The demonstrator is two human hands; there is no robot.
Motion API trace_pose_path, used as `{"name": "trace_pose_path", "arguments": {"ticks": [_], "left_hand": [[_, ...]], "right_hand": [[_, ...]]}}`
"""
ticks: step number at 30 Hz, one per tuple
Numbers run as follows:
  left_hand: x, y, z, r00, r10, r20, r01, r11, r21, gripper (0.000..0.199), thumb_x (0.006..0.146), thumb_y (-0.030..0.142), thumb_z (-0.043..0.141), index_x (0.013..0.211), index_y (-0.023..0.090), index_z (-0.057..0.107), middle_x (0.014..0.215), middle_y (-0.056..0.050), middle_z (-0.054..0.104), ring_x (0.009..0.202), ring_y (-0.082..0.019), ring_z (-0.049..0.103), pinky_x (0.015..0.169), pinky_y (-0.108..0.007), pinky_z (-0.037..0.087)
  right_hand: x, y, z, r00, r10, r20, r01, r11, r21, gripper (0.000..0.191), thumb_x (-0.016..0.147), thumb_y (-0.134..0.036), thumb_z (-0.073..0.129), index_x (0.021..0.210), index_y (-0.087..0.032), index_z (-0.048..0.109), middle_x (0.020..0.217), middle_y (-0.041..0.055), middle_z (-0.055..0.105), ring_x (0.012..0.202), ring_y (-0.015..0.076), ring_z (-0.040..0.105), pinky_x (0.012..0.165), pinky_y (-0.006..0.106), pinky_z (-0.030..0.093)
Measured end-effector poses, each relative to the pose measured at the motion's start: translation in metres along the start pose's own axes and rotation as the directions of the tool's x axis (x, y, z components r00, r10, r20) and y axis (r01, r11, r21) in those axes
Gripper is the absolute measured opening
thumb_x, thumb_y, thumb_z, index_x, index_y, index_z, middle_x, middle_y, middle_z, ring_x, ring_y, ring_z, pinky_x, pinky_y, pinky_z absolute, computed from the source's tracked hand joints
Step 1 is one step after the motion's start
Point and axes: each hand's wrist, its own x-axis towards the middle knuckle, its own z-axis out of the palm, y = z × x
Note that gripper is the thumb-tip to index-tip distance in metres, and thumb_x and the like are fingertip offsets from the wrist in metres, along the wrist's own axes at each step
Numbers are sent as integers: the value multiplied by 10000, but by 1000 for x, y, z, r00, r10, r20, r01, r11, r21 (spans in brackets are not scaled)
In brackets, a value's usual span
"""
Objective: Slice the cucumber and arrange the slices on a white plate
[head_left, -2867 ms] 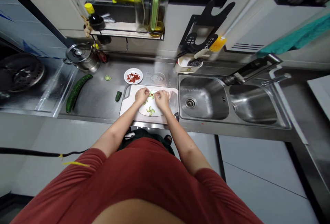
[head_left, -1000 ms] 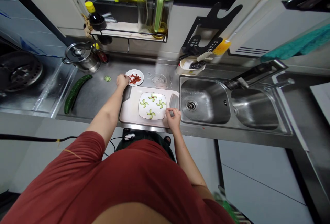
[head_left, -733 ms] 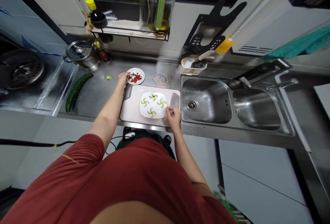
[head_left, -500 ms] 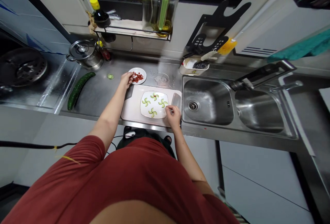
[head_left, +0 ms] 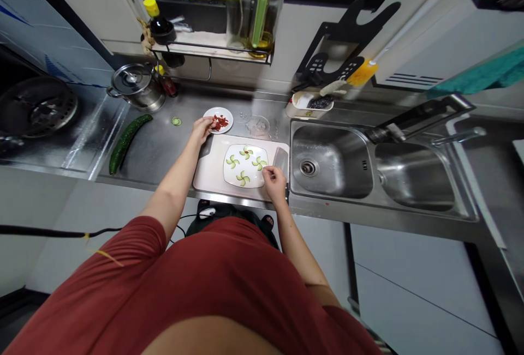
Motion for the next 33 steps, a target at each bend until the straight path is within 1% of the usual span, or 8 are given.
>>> {"name": "trace_pose_path", "arguments": {"ticks": [6, 10, 13, 15, 20, 24, 27, 33], "left_hand": [[8, -7, -4, 998, -46, 36, 49, 996, -71, 92, 760, 168, 670, 815, 102, 635, 722, -56, 686, 584, -59, 625, 520, -116, 455], [12, -8, -5, 996, -83, 18, 83, 996, -9, 127, 723, 86, 692, 839, 94, 643, 721, -51, 687, 587, -55, 630, 475, -97, 412], [11, -7, -3, 996, -91, 15, 91, 995, 42, 127, 747, 110, 691, 865, 103, 642, 747, -56, 694, 575, -49, 626, 433, -93, 368], [8, -5, 1, 995, -88, 36, 88, 996, 19, 103, 777, 141, 680, 863, 113, 632, 765, -51, 695, 567, -40, 618, 416, -91, 349], [-6, 0, 18, 982, -129, 135, 148, 979, -142, 94, 801, 170, 681, 831, 125, 604, 786, -33, 682, 604, -27, 615, 516, -92, 444], [-19, 2, 31, 946, -207, 249, 269, 931, -246, 67, 828, 168, 652, 845, 125, 603, 770, -29, 661, 607, -21, 606, 435, -74, 377], [-28, 2, 38, 929, -230, 289, 305, 918, -253, 98, 817, 202, 671, 848, 134, 607, 735, -15, 633, 567, -19, 582, 382, -87, 321], [-43, 1, 45, 911, -236, 337, 305, 937, -170, 124, 814, 240, 677, 861, 152, 604, 741, -2, 615, 584, -27, 580, 422, -96, 348]], "right_hand": [[-2, 3, -2, 1000, 11, 4, -11, 1000, 15, 172, 835, -333, 530, 823, -198, 635, 823, 26, 627, 750, 163, 565, 689, 287, 442], [-3, 6, -3, 1000, 14, -6, -14, 1000, 21, 164, 829, -328, 539, 821, -197, 637, 833, 30, 636, 759, 167, 571, 692, 291, 444], [-2, 5, -2, 1000, 16, -7, -16, 1000, 8, 164, 832, -330, 534, 816, -201, 635, 830, 30, 638, 759, 171, 568, 696, 297, 445], [4, 1, 1, 1000, 4, -4, -4, 1000, 6, 159, 831, -325, 533, 811, -204, 634, 813, 27, 634, 756, 174, 566, 705, 302, 445], [37, -23, 16, 996, -81, 38, 80, 997, 4, 124, 814, -300, 549, 823, -210, 635, 820, 35, 633, 781, 187, 569, 756, 324, 445], [72, -46, 32, 980, -179, 92, 181, 983, -16, 95, 813, -285, 558, 819, -217, 624, 833, 36, 626, 837, 204, 552, 812, 341, 422], [95, -59, 46, 971, -213, 108, 217, 976, -21, 89, 827, -263, 538, 823, -213, 612, 832, 31, 606, 840, 202, 536, 843, 349, 396], [125, -76, 71, 949, -283, 136, 283, 959, 15, 111, 855, -262, 514, 808, -206, 598, 833, 25, 582, 842, 193, 513, 884, 350, 364]]}}
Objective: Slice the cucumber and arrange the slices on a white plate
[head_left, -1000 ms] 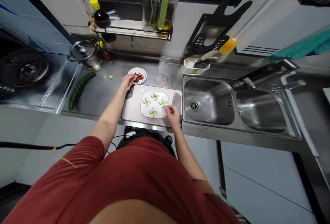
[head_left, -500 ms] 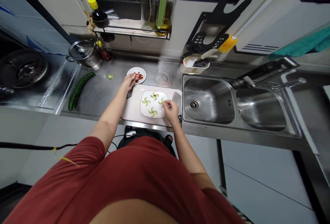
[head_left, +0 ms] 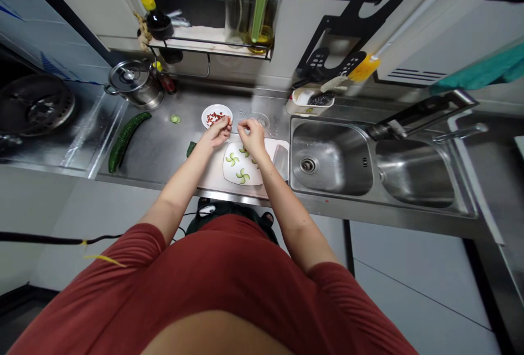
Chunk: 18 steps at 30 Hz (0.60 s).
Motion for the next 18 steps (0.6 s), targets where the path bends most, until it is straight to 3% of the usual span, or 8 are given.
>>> {"name": "trace_pose_path", "arguments": {"ticks": [10, 18], "left_hand": [[-3, -1, -3, 994, 108, -15, -106, 990, 93, 158, 769, 227, 720, 837, 148, 601, 708, 10, 601, 570, -32, 570, 501, -108, 427], [-5, 2, -9, 994, 108, -6, -106, 985, 136, 154, 763, 156, 706, 908, 126, 661, 777, -26, 658, 636, -48, 609, 593, -126, 485]], "right_hand": [[22, 4, 30, 998, -13, 59, 11, 999, 38, 103, 838, -284, 566, 792, -201, 606, 831, 18, 553, 854, 191, 490, 892, 356, 359], [24, 13, 36, 999, 11, 31, -15, 992, 127, 113, 834, -256, 535, 764, -196, 600, 791, 1, 590, 807, 165, 513, 837, 309, 391]]}}
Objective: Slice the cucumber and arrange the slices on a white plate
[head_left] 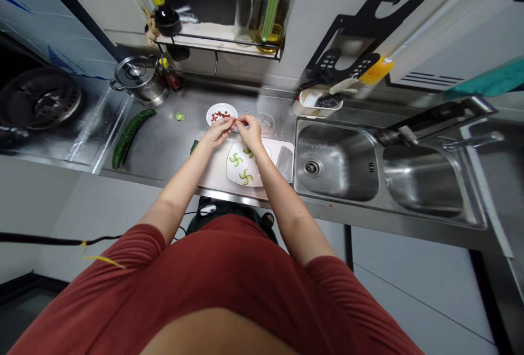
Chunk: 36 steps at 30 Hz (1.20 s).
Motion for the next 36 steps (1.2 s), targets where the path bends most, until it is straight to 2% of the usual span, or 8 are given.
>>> {"name": "trace_pose_path", "arguments": {"ticks": [9, 14, 20, 28, 32, 36], "left_hand": [[0, 2, -3, 998, 27, -57, -25, 999, 34, 173, 711, 117, 731, 862, 135, 648, 720, -7, 655, 620, -56, 618, 595, -137, 496], [1, 3, -10, 997, 43, -66, -41, 999, 36, 190, 707, 140, 738, 872, 146, 644, 749, -10, 665, 650, -60, 625, 624, -146, 510], [6, 2, -17, 993, 67, -98, -58, 993, 99, 223, 672, 167, 760, 862, 147, 644, 750, -12, 666, 670, -81, 624, 665, -196, 524], [12, 3, -27, 982, 173, -70, -148, 950, 275, 262, 554, 195, 776, 786, 135, 670, 642, 3, 638, 554, -75, 547, 538, -201, 447], [14, 2, -31, 980, 189, -54, -161, 929, 334, 303, 551, 238, 781, 819, 133, 684, 703, -17, 665, 594, -95, 568, 567, -224, 453], [21, 0, -40, 970, 218, -105, -167, 916, 364, 298, 564, 233, 765, 827, 125, 676, 734, -38, 678, 622, -111, 589, 596, -235, 459]], "right_hand": [[3, 7, 11, 987, 161, -2, -158, 971, 180, 133, 787, -294, 550, 756, -177, 605, 754, -9, 634, 714, 135, 557, 737, 264, 443], [6, 9, 16, 981, 191, 23, -191, 958, 215, 144, 765, -314, 559, 766, -180, 613, 763, -12, 649, 723, 135, 570, 737, 255, 450], [10, 10, 22, 977, 199, 83, -211, 959, 190, 140, 739, -296, 563, 764, -176, 630, 750, -11, 645, 706, 133, 567, 728, 260, 452], [19, 9, 26, 973, 192, 129, -208, 970, 127, 135, 700, -299, 590, 715, -182, 655, 756, -17, 653, 709, 135, 556, 742, 271, 451], [23, 13, 28, 960, 251, 126, -273, 940, 203, 107, 698, -272, 585, 696, -181, 642, 745, -13, 650, 733, 140, 573, 774, 282, 463], [22, 16, 27, 924, 358, 133, -382, 867, 321, 127, 700, -298, 604, 719, -177, 638, 767, -2, 654, 756, 142, 583, 735, 273, 491]]}}
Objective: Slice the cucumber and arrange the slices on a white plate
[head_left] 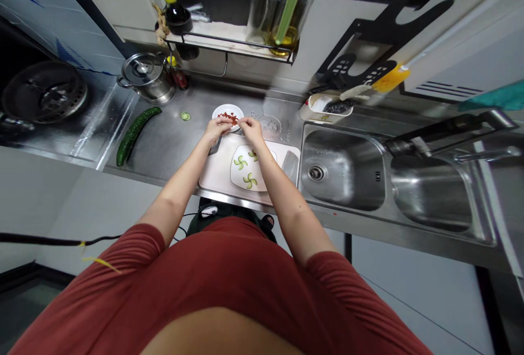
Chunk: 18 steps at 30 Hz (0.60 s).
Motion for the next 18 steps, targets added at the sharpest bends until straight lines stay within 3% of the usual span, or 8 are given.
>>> {"name": "trace_pose_path", "arguments": {"ticks": [7, 11, 15, 18], "left_hand": [[23, -19, -19, 991, 67, -117, -40, 974, 222, 210, 595, 197, 708, 786, 126, 655, 657, -26, 647, 634, -139, 597, 687, -281, 485], [34, -29, -28, 981, 124, -147, -56, 915, 400, 204, 617, 178, 660, 817, 134, 670, 690, -31, 650, 661, -156, 599, 728, -303, 487], [41, -35, -34, 978, 182, -100, -84, 788, 610, 178, 605, 191, 667, 776, 147, 691, 763, -48, 671, 718, -181, 600, 793, -330, 474], [44, -39, -34, 978, 192, -86, -104, 795, 597, 193, 621, 221, 660, 798, 151, 691, 763, -41, 667, 706, -168, 588, 783, -318, 476]], "right_hand": [[-4, -1, -12, 969, 245, 32, -246, 947, 207, 164, 718, -312, 652, 814, -180, 669, 749, -9, 645, 652, 101, 562, 537, 191, 464], [-6, -3, -18, 953, 293, 73, -301, 904, 304, 114, 745, -271, 632, 799, -177, 667, 753, -11, 645, 612, 78, 552, 471, 151, 424], [-11, -9, -22, 945, 309, 110, -328, 871, 367, 126, 753, -300, 667, 806, -186, 651, 774, -14, 646, 610, 69, 558, 456, 135, 428], [-17, -14, -24, 940, 298, 163, -340, 849, 404, 196, 749, -361, 710, 825, -199, 629, 788, -17, 650, 613, 67, 571, 481, 141, 457]]}}
